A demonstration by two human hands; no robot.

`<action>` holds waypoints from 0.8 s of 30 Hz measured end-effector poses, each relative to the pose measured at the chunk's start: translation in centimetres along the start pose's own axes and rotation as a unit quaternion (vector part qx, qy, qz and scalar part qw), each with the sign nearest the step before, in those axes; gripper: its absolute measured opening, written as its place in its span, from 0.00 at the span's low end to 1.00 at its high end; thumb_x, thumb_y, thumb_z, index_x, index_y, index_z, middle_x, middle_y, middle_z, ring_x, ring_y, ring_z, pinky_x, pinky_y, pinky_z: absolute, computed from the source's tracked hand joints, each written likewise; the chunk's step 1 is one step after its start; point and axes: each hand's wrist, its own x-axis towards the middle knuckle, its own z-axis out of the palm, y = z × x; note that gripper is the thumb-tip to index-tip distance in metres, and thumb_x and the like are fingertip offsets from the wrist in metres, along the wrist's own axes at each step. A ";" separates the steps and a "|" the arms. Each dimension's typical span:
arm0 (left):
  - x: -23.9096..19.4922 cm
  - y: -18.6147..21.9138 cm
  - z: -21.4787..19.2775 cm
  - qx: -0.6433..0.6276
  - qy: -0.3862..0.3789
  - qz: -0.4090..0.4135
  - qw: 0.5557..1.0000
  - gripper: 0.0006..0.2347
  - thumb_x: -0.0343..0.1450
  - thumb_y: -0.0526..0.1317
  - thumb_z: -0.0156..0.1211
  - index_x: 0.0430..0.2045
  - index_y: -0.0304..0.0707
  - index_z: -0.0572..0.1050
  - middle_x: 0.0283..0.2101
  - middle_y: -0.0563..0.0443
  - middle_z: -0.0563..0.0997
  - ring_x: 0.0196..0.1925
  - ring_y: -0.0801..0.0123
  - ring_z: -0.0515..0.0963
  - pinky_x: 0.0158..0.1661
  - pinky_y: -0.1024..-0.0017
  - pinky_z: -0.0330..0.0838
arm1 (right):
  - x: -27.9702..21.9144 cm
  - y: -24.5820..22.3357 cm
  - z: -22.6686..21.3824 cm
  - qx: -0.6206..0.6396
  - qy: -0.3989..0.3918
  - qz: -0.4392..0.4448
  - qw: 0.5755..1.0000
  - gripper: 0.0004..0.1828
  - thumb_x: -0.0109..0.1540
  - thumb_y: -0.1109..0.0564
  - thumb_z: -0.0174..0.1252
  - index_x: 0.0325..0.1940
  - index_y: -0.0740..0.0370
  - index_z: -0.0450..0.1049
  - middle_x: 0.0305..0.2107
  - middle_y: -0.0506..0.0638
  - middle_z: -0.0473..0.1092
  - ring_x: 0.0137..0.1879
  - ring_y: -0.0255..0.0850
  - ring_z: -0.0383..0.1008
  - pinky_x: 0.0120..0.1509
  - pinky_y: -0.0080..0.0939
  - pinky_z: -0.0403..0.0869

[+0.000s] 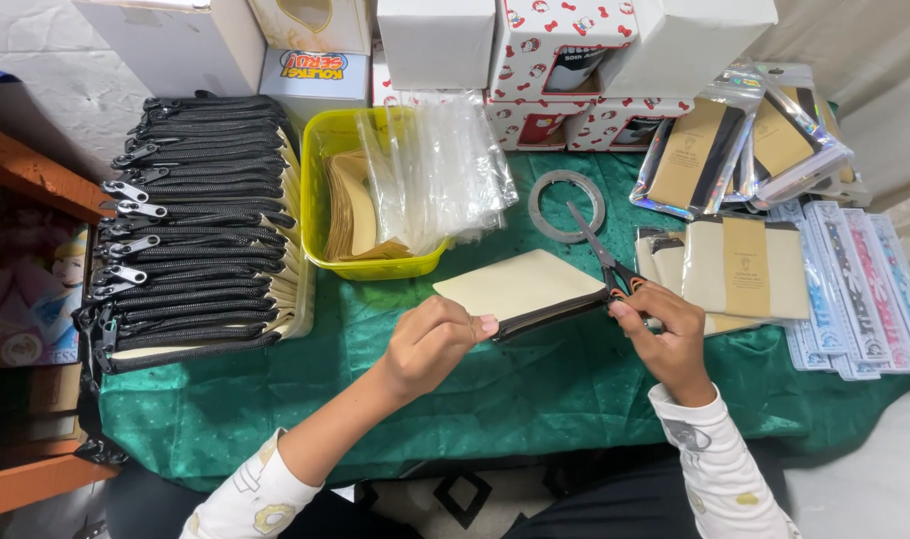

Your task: Trimming excess threads from a small fabric pouch and packaging it into a clear plastic sleeve.

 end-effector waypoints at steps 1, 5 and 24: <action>-0.2 0.1 -0.1 0.001 0.000 0.000 1.000 0.04 0.66 0.26 0.72 0.24 0.33 0.83 0.22 0.53 0.74 0.19 0.70 0.70 0.19 0.80 0.69 | -0.7 0.7 0.3 0.001 0.000 0.000 1.000 0.19 0.65 0.59 0.63 0.19 0.61 0.74 0.10 0.48 0.64 0.18 0.42 0.61 0.28 0.40 0.66; 0.6 0.7 -0.6 -0.025 -0.038 -0.083 0.996 0.08 0.65 0.28 0.73 0.35 0.30 0.83 0.31 0.48 0.83 0.30 0.62 0.82 0.31 0.71 0.81 | -3.0 2.1 1.6 -0.062 0.039 -0.082 0.994 0.20 0.68 0.57 0.61 0.20 0.60 0.72 0.12 0.51 0.62 0.18 0.49 0.61 0.28 0.45 0.68; 1.6 1.8 0.3 -0.193 -0.048 -0.340 0.919 0.07 0.71 0.23 0.60 0.40 0.29 0.80 0.49 0.38 0.85 0.55 0.54 0.84 0.47 0.68 0.82 | -5.1 0.7 3.5 -0.163 0.005 -0.278 0.946 0.17 0.65 0.59 0.62 0.22 0.65 0.72 0.17 0.54 0.64 0.18 0.49 0.67 0.25 0.44 0.70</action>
